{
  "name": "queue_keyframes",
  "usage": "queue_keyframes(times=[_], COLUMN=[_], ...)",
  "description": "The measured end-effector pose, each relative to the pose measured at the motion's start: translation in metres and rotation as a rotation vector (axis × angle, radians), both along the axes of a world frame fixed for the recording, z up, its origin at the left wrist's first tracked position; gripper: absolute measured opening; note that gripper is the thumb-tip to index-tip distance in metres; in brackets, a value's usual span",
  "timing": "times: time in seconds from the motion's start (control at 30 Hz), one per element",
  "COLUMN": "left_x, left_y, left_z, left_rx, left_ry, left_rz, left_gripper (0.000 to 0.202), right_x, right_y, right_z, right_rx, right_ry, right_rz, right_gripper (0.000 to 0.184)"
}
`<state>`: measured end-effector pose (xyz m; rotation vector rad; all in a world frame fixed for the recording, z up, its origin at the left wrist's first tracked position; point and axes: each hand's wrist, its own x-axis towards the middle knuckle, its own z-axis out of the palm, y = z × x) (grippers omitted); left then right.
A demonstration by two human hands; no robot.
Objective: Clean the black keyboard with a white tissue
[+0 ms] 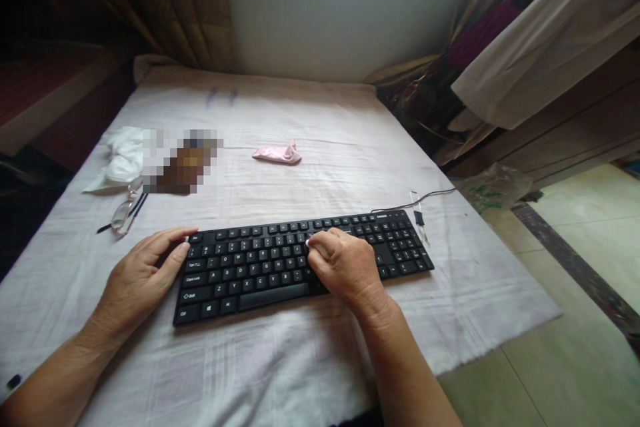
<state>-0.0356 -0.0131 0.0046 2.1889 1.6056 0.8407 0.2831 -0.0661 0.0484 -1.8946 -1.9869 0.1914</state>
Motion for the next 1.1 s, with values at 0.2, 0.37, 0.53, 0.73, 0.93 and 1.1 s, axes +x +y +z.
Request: queue_keyframes(times=[0.2,0.37,0.53,0.73,0.93,1.1], left_x=[0.000,0.002,0.002,0.001,0.002,0.002], left_y=[0.000,0.000,0.000,0.000,0.000,0.000], left_z=[-0.001,0.002,0.003,0.003,0.004,0.002], left_rx=[0.000,-0.003,-0.033,-0.029,-0.029,-0.023], left_ry=[-0.003,-0.011,-0.007,-0.015,-0.012,-0.005], left_rz=[-0.004,-0.001,0.014,0.015,0.000,0.006], left_gripper=[0.036,0.035,0.035,0.035,0.035,0.035], right_x=[0.014,0.007,0.002,0.011,0.016,0.010], right_y=[-0.006,-0.007,-0.011,-0.018,-0.018,-0.022], right_z=[-0.001,-0.003,-0.006,-0.003,0.003,-0.005], right_rx=[0.118,0.071,0.048,0.022,0.063,0.037], right_ry=[0.033,-0.016,-0.018,0.131,0.198,0.122], right_rz=[-0.080,0.001,0.016,0.020,0.006,0.036], right_gripper=[0.018,0.017,0.017,0.019,0.018,0.019])
